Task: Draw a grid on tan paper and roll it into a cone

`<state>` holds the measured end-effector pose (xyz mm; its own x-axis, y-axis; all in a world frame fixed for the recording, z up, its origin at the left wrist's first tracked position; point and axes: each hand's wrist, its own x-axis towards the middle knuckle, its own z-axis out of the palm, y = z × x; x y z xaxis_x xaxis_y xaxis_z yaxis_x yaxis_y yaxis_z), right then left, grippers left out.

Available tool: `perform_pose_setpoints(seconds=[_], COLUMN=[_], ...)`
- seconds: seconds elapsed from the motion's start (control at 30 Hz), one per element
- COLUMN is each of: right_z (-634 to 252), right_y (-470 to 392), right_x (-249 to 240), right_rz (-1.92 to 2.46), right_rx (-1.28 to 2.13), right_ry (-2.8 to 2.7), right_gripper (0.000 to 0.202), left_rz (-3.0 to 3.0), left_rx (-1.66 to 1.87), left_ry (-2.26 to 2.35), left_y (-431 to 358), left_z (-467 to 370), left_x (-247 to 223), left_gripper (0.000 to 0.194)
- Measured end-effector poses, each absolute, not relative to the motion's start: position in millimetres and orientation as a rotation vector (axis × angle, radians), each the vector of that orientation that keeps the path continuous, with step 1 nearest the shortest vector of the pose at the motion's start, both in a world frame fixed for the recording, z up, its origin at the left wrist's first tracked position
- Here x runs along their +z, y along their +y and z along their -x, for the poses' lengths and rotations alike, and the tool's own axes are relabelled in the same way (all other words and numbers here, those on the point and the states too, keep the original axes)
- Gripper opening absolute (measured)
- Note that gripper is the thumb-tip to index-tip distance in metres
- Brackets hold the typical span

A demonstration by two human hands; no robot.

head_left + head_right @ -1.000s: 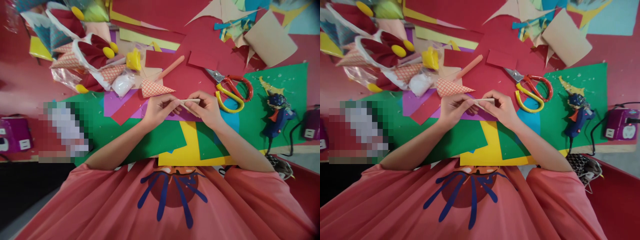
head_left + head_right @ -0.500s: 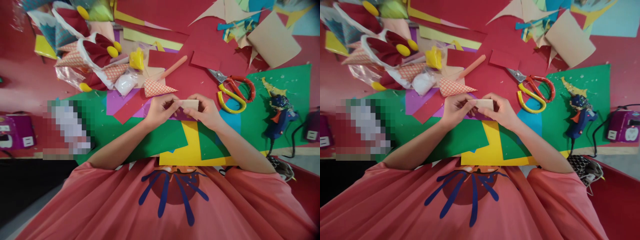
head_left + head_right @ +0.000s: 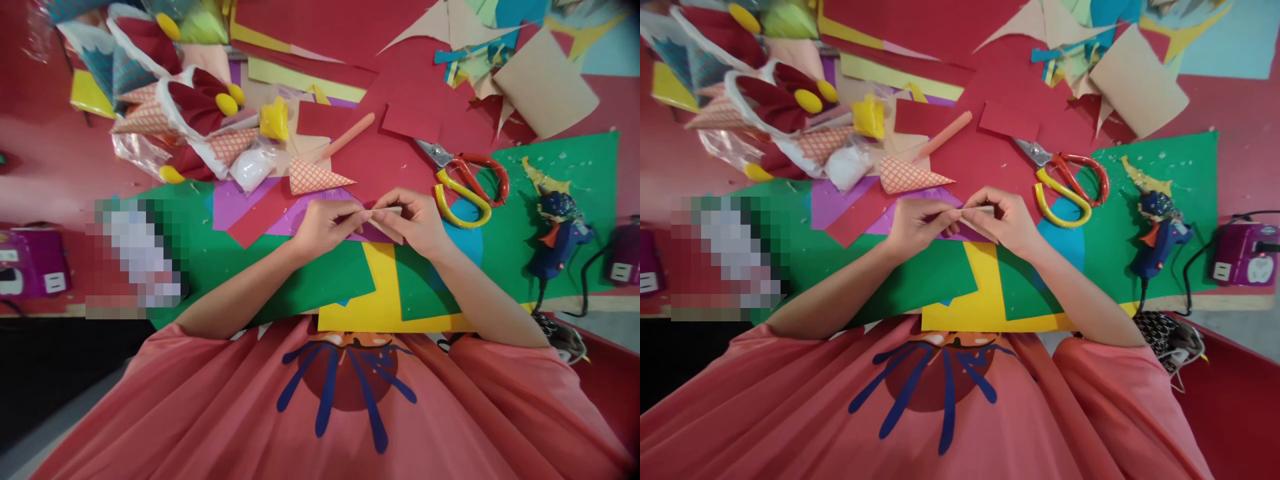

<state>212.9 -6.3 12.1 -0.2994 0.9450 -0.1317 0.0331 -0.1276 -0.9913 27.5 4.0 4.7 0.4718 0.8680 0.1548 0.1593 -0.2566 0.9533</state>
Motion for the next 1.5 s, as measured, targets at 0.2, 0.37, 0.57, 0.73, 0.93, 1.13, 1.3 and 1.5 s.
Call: perform_pose_setpoints(seconds=[0.2,0.37,0.57,0.73,0.93,1.13,1.3,1.5], right_z=[-212,-214,-212,-207,-204,-205,-206,-208], right_y=[-7,-6,-7,-9,-10,-11,-11,-13], right_x=[17,17,14,13,13,10,10,14], right_rz=[1.174,1.157,1.080,1.051,1.038,1.033,1.046,1.115], right_rx=[1.536,1.612,1.844,1.956,1.892,1.826,1.790,1.727], right_ry=[-1.296,-1.182,-0.950,-0.779,-0.819,-0.933,-0.968,-1.020], right_gripper=[0.024,0.026,0.030,0.033,0.029,0.023,0.022,0.024], left_rz=[-1.531,-1.645,-1.777,-1.718,-1.606,-1.628,-1.602,-1.398], left_rx=[1.015,1.162,1.229,1.254,1.199,1.215,1.311,1.253], left_ry=[0.899,0.828,0.812,0.776,0.768,0.772,0.753,0.740], left_y=[2,2,3,2,3,4,5,5], left_z=[-25,-26,-26,-26,-27,-25,-27,-26], left_x=[2,-1,1,-1,-2,-4,-7,0], left_gripper=[0.039,0.007,0.004,0.007,0.010,0.012,0.007,0.014])
